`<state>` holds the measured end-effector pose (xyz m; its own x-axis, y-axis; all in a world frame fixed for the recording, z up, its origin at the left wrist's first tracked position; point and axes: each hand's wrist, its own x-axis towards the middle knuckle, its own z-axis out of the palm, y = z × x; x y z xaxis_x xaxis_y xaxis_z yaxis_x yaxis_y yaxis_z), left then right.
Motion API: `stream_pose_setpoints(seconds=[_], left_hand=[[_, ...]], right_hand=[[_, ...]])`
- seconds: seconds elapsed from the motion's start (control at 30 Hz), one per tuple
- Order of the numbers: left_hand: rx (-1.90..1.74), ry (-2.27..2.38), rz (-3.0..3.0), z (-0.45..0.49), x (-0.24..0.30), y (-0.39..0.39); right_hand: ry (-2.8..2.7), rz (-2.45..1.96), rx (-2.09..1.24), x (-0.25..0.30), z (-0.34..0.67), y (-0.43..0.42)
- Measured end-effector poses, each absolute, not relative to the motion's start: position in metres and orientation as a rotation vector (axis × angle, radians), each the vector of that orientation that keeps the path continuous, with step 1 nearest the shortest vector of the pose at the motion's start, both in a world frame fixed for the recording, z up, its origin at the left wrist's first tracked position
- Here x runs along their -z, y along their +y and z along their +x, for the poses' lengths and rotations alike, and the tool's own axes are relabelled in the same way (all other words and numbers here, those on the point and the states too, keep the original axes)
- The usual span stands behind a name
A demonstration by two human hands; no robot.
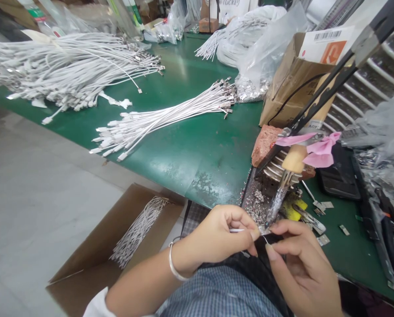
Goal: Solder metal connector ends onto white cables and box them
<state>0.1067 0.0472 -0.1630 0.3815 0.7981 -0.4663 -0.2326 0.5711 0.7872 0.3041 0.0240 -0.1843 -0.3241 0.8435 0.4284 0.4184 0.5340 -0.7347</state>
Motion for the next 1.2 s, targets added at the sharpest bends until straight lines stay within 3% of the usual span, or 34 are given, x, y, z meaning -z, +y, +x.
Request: stream_pose_setpoints(seconds=[1.2], left_hand=[[-0.741, 0.912, 0.941, 0.101, 0.177, 0.017]], right_hand=[[-1.849, -0.997, -0.781, 0.176, 0.308, 0.004]])
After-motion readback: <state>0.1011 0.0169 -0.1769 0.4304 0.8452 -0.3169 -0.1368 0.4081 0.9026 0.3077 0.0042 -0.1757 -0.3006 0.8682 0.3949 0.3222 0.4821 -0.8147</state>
